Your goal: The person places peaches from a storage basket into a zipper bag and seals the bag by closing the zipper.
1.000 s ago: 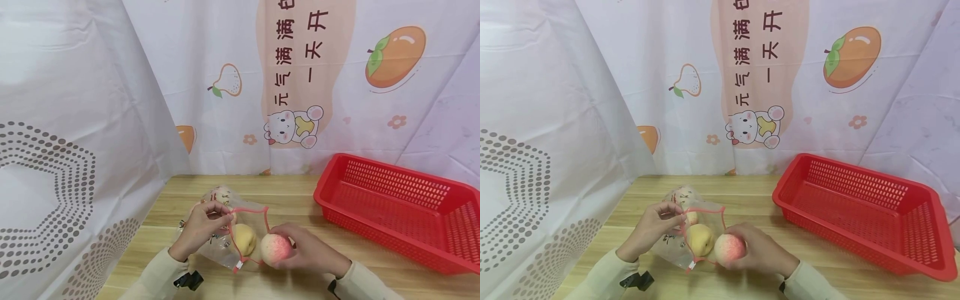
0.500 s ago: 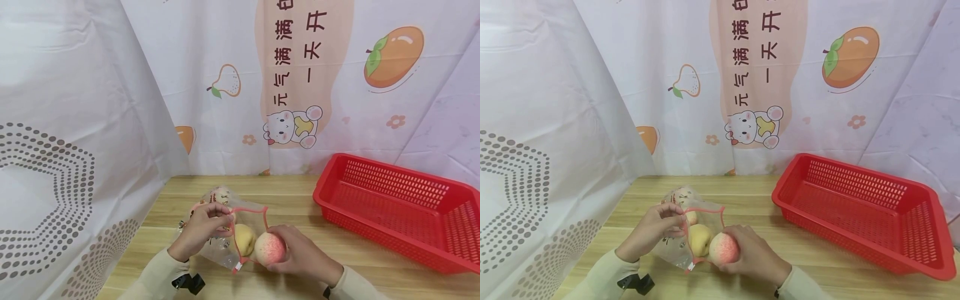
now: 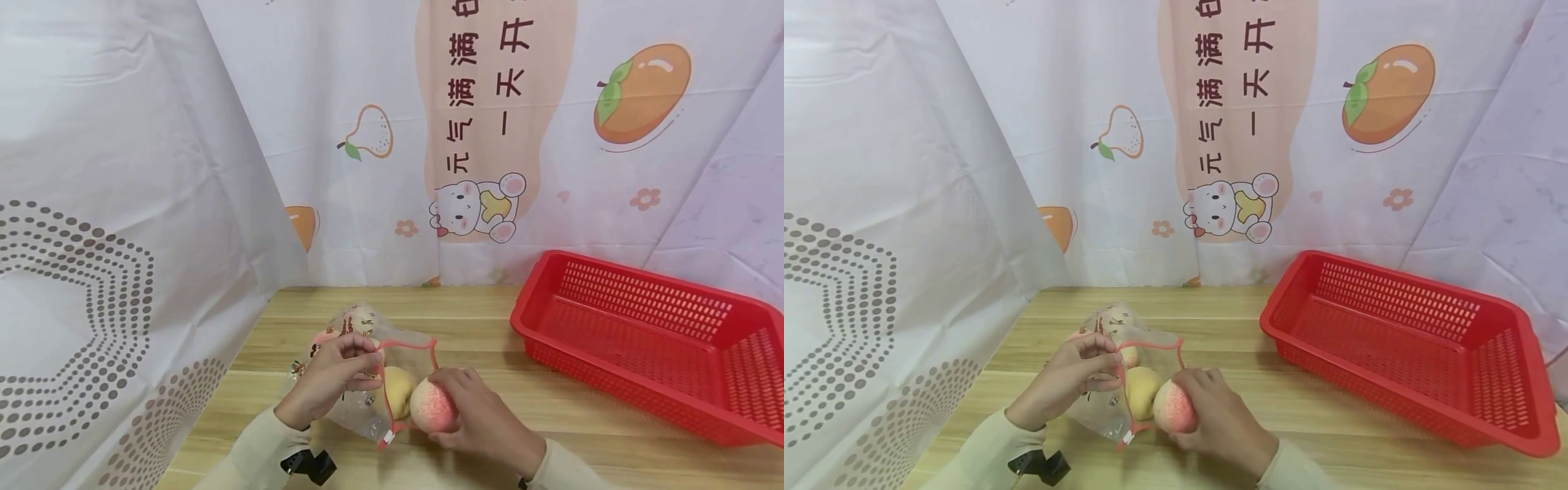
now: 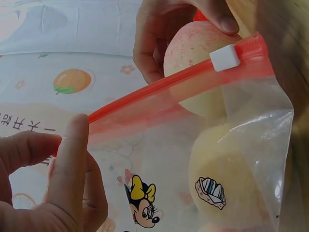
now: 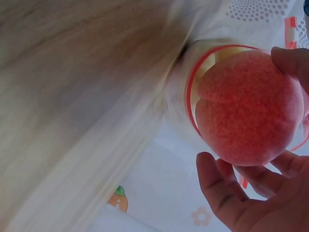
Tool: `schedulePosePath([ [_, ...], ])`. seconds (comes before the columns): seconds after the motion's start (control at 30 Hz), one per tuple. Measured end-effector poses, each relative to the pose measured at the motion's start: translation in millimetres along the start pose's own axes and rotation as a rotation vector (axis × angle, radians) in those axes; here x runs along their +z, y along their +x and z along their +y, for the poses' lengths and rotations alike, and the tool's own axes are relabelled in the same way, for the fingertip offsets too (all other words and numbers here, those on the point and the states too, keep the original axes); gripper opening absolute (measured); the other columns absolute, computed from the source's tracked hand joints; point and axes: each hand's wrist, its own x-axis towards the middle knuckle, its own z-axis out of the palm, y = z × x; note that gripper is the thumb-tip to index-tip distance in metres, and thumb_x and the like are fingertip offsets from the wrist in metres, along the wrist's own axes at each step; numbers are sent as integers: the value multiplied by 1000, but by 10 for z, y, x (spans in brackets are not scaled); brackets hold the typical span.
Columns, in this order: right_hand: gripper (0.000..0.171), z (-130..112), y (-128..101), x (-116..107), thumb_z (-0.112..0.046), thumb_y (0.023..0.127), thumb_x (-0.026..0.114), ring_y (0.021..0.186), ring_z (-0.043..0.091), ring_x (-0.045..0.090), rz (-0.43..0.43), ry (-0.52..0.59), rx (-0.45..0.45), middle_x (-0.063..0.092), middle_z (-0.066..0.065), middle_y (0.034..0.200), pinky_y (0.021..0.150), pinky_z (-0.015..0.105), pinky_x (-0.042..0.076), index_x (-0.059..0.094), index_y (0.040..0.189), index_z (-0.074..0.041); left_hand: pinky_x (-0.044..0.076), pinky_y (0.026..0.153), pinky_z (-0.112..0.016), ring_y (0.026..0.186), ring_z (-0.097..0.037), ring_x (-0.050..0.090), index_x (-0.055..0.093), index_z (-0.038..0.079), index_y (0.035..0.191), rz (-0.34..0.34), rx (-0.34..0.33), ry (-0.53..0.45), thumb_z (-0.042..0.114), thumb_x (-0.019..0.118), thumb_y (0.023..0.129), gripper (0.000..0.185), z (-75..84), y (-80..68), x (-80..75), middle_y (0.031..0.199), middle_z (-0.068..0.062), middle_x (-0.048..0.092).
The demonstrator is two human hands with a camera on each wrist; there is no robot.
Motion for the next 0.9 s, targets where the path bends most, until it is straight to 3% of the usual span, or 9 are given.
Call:
schedulePosePath([
  [0.23,58,-14,30,99,-20,66,94,104,18,53,83,-99,-148,54,5,117,78,30,58,63,114,-12,63,75,-32,80,-17,65,56,-6,104,5,18,-8,1,65,93,16,19,-9,10,94,-10,62],
  [0.43,44,23,21,143,-15,67,92,83,11,47,134,-211,-217,46,-3,92,62,14,46,56,92,-16,63,75,-31,79,-17,64,55,-8,103,-2,31,-14,0,65,92,17,20,-17,18,91,-10,59],
  [0.53,41,33,-18,121,-22,73,90,75,7,43,102,-229,-189,42,-8,83,57,13,40,52,88,-17,63,76,-31,79,-17,65,55,-9,104,0,24,-12,-1,64,92,17,14,-12,24,91,-10,59],
  [0.73,26,48,-86,46,-32,84,81,66,2,44,-4,-207,-114,47,-13,72,53,17,40,58,76,-22,63,76,-32,78,-17,66,55,-9,106,-5,27,4,1,64,94,19,30,-9,35,91,-10,59],
  [0.9,18,98,-97,23,-31,87,76,68,4,47,-5,-235,-190,51,-12,74,54,19,44,64,77,-23,63,77,-33,80,-17,66,54,-12,108,-11,29,5,0,64,94,21,42,-14,44,91,-10,59],
])
